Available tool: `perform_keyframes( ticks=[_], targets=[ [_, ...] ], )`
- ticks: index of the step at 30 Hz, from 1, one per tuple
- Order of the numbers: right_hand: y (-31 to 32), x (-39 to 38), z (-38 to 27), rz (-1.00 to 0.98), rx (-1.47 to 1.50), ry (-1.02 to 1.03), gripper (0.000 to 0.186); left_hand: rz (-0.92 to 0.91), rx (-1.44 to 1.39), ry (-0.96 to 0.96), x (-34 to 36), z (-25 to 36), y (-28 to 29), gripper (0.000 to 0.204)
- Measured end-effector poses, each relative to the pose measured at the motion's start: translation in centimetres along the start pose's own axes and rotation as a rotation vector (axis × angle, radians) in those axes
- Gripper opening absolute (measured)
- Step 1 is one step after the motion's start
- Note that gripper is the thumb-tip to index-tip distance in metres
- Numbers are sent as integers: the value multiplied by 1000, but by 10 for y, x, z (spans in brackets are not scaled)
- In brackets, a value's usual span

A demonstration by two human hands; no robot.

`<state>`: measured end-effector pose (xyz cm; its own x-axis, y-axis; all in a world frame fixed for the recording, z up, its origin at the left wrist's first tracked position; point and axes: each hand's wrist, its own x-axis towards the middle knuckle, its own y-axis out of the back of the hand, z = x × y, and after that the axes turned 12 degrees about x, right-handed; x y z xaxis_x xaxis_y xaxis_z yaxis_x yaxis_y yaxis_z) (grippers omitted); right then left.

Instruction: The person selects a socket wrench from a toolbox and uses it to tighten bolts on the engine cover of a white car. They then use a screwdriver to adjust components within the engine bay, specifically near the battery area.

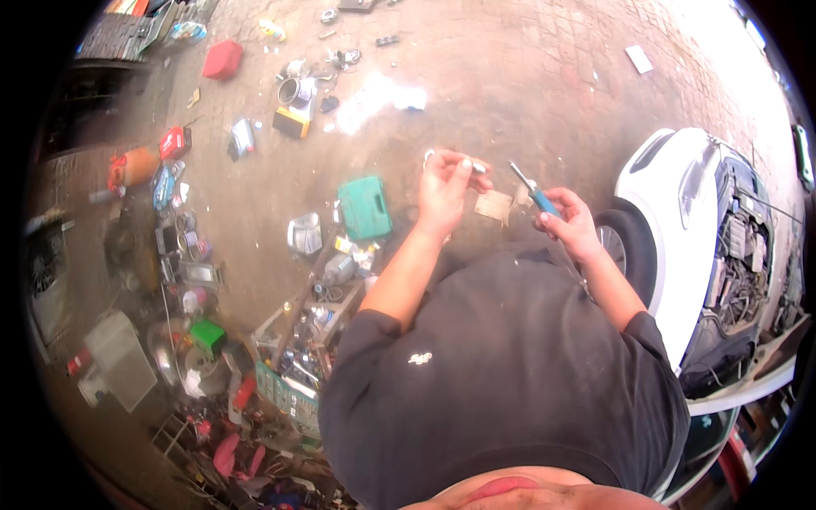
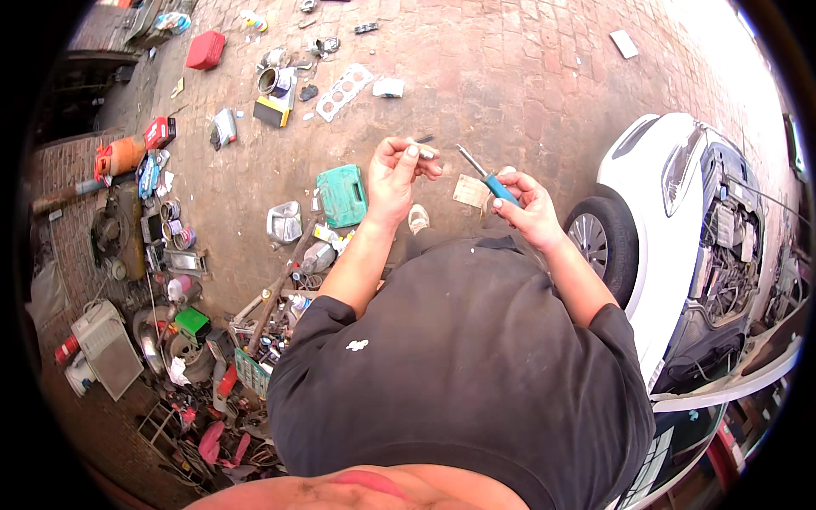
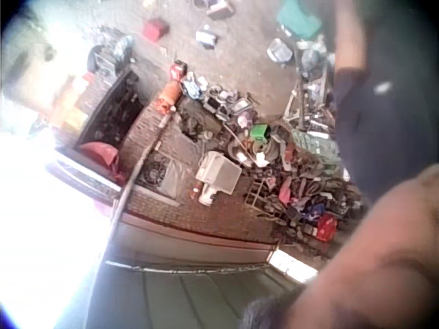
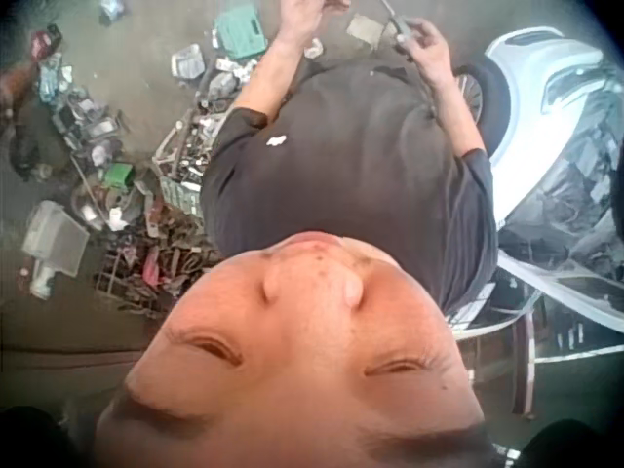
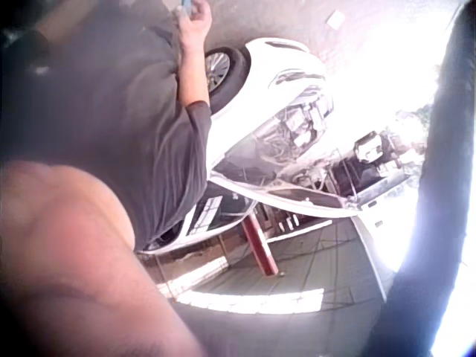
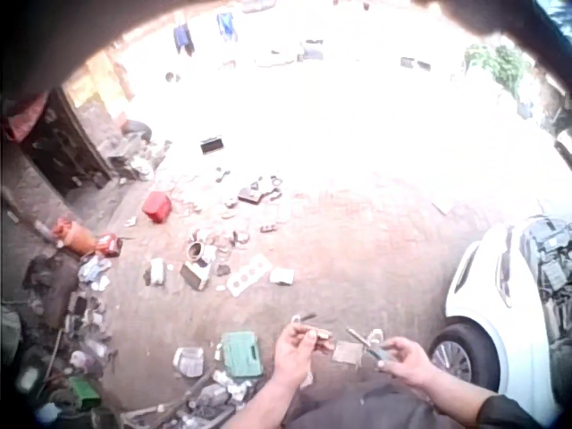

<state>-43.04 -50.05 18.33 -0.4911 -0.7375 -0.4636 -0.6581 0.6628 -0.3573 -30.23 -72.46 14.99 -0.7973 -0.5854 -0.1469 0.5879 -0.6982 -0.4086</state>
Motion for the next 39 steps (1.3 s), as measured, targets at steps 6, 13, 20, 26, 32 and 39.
perform_keyframes(
  ticks=[6, 13, 20, 26, 32, 39],
  targets=[
    [109, -3, -57, 57, 74, 190, 37, -267, 194, 82, 96, -25, -151, 14],
    [248, -16, -118, 269, 108, 290, 34, -413, 189, 180, 185, -78, -308, 13],
    [336, -7, -152, 497, 296, 419, 28, -779, 284, 302, 282, -123, -439, 10],
    [398, 27, -186, 858, 144, 525, 27, -1015, 392, 430, 367, -177, -549, 10],
    [448, 46, -249, 1187, -40, 410, 29, -1293, 490, 594, 441, -225, -646, 11],
    [535, 35, -271, 1164, 1006, 522, 31, -1404, 556, 993, 459, -299, -768, 15]
  ],
)
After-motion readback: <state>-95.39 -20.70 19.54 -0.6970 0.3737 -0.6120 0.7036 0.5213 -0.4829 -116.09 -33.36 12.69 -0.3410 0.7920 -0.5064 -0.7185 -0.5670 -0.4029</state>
